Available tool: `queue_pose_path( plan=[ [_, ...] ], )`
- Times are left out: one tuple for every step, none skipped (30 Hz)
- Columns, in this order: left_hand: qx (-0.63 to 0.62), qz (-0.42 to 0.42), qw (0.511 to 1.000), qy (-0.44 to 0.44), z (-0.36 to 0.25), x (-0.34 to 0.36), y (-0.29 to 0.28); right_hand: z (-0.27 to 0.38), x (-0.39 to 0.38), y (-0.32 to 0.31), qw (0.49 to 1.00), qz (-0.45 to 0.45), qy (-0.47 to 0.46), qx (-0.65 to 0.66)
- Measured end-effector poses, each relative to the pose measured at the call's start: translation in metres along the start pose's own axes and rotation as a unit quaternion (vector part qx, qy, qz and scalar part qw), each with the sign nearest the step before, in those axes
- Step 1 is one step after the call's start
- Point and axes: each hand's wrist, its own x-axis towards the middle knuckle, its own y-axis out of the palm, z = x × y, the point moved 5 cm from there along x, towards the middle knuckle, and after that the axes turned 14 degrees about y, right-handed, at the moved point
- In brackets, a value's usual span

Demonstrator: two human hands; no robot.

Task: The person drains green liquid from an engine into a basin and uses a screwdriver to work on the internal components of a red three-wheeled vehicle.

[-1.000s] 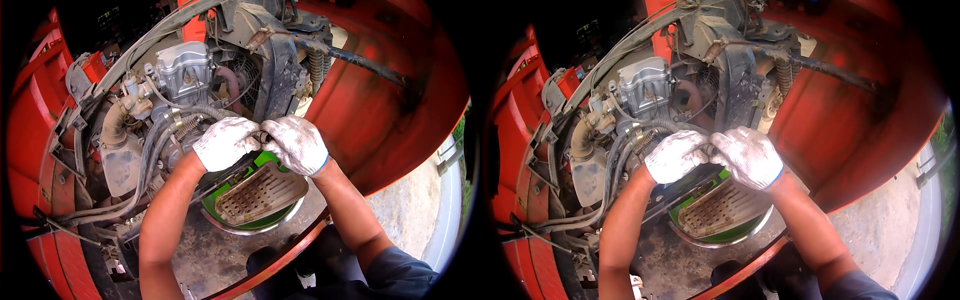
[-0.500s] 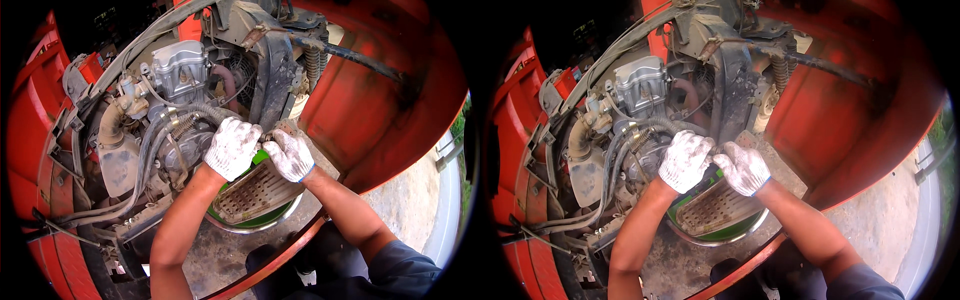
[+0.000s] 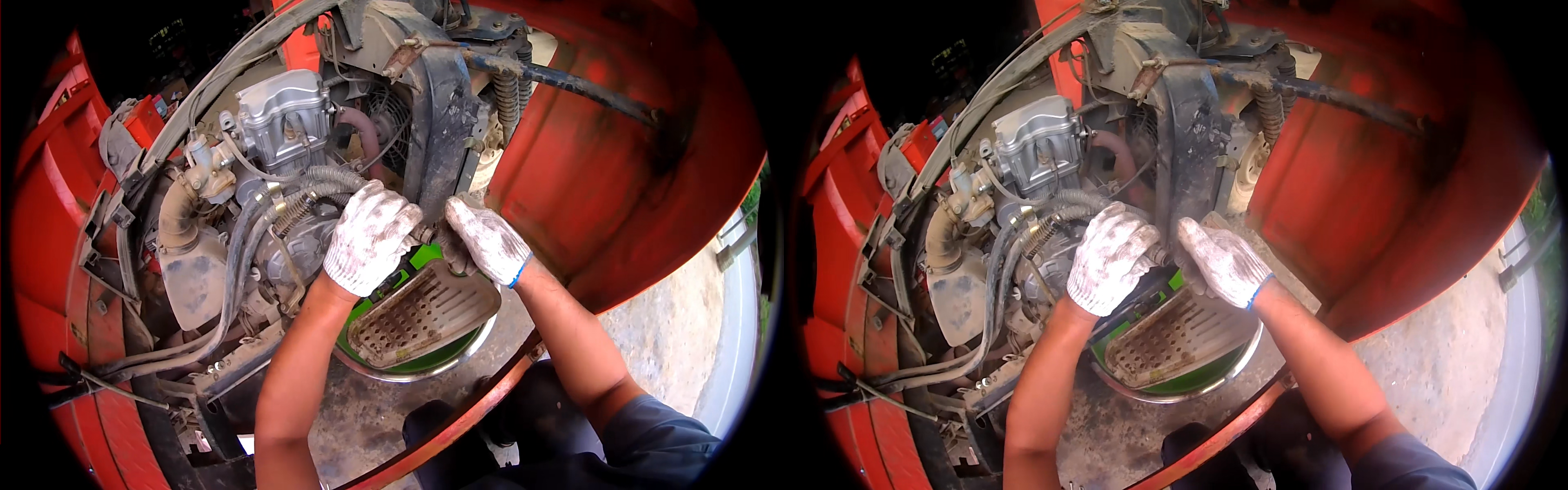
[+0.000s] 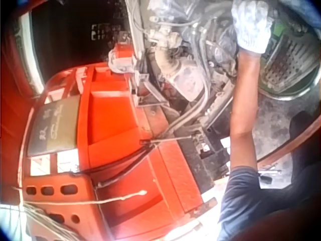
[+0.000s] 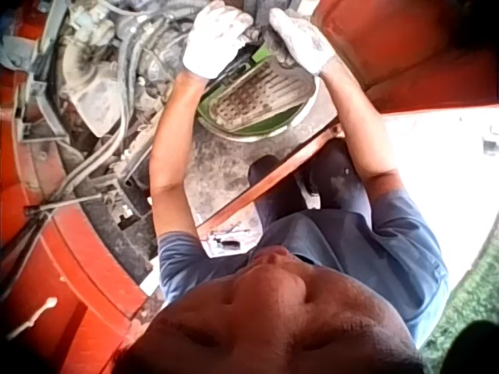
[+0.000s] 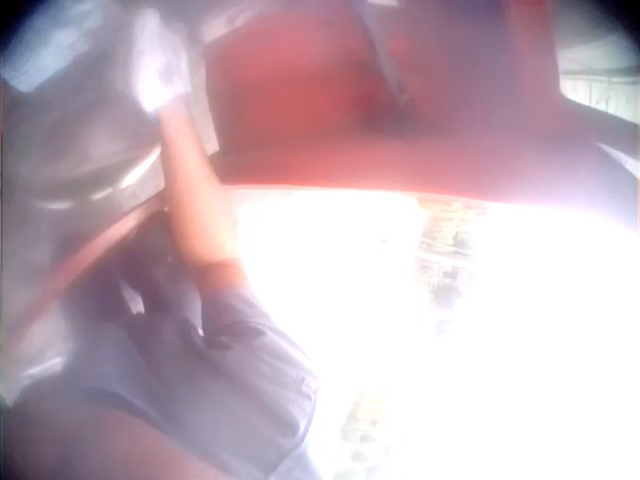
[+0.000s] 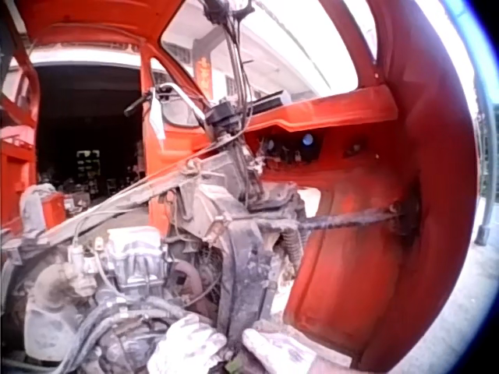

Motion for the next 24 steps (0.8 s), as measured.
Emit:
queue_pose_path(
  plan=[
    [0.0,0.005,1.0,0.005,0.0,0.001,0.001,-0.002,-0.001,0.004,1.0,0.018,0.018,0.004],
    [0.009,0.012,1.0,0.018,0.001,0.003,0.002,-0.002,-0.002,0.006,0.999,0.034,0.035,0.007],
    [0.013,0.029,0.999,0.021,0.002,0.006,0.002,-0.002,-0.003,0.008,0.997,0.05,0.051,0.01],
    [0.017,0.046,0.999,0.024,0.003,0.008,0.001,-0.012,0.006,0.011,0.996,0.053,0.04,0.061],
    [0.021,0.066,0.997,0.025,0.003,0.008,0.0,-0.019,0.013,0.017,0.992,0.059,0.056,0.096],
    [0.037,0.092,0.994,0.038,0.008,0.008,0.004,-0.024,0.019,0.024,0.987,0.065,0.073,0.131],
    [0.021,0.124,0.991,0.043,0.012,0.006,0.007,-0.029,0.023,0.029,0.98,0.071,0.089,0.165],
    [0.004,0.156,0.987,0.049,0.015,0.007,0.008,-0.033,0.026,0.032,0.977,0.081,0.103,0.167],
    [-0.013,0.188,0.981,0.054,0.017,0.007,0.009,-0.033,0.026,0.035,0.984,0.07,0.082,0.139],
    [-0.015,0.234,0.97,0.064,0.018,0.005,0.009,-0.033,0.026,0.038,0.99,0.059,0.061,0.111],
    [-0.026,0.269,0.96,0.067,0.021,0.006,0.01,-0.032,0.025,0.041,0.995,0.049,0.039,0.081],
    [-0.037,0.304,0.949,0.071,0.025,0.007,0.012,-0.037,0.032,0.044,0.994,0.06,0.032,0.089],
    [-0.049,0.338,0.937,0.074,0.029,0.007,0.014,-0.039,0.035,0.044,0.994,0.067,0.028,0.084],
    [-0.011,0.317,0.942,0.109,0.031,0.012,0.01,-0.039,0.036,0.042,0.992,0.07,0.018,0.104],
    [-0.009,0.347,0.933,0.095,0.035,0.014,0.011,-0.04,0.037,0.04,0.99,0.074,0.009,0.123],
    [-0.012,0.363,0.926,0.105,0.035,0.013,0.011,-0.05,0.044,0.042,0.981,0.103,-0.007,0.164],
    [-0.014,0.376,0.919,0.118,0.036,0.011,0.013,-0.056,0.047,0.043,0.97,0.126,0.005,0.209],
    [-0.017,0.368,0.923,0.115,0.037,0.011,0.013,-0.061,0.048,0.043,0.956,0.147,0.016,0.254],
    [-0.019,0.359,0.926,0.113,0.035,0.011,0.014,-0.064,0.05,0.043,0.939,0.168,0.027,0.298],
    [-0.025,0.351,0.93,0.108,0.031,0.011,0.014,-0.064,0.053,0.047,0.916,0.193,0.044,0.348],
    [-0.012,0.367,0.925,0.101,0.029,0.009,0.015,-0.064,0.052,0.049,0.906,0.209,0.059,0.363],
    [0.001,0.383,0.919,0.095,0.027,0.009,0.017,-0.064,0.049,0.051,0.895,0.224,0.074,0.379],
    [0.014,0.398,0.913,0.088,0.026,0.008,0.019,-0.063,0.047,0.052,0.884,0.238,0.088,0.393],
    [0.026,0.383,0.918,0.095,0.026,0.009,0.019,-0.064,0.048,0.053,0.879,0.241,0.085,0.404]
  ],
)
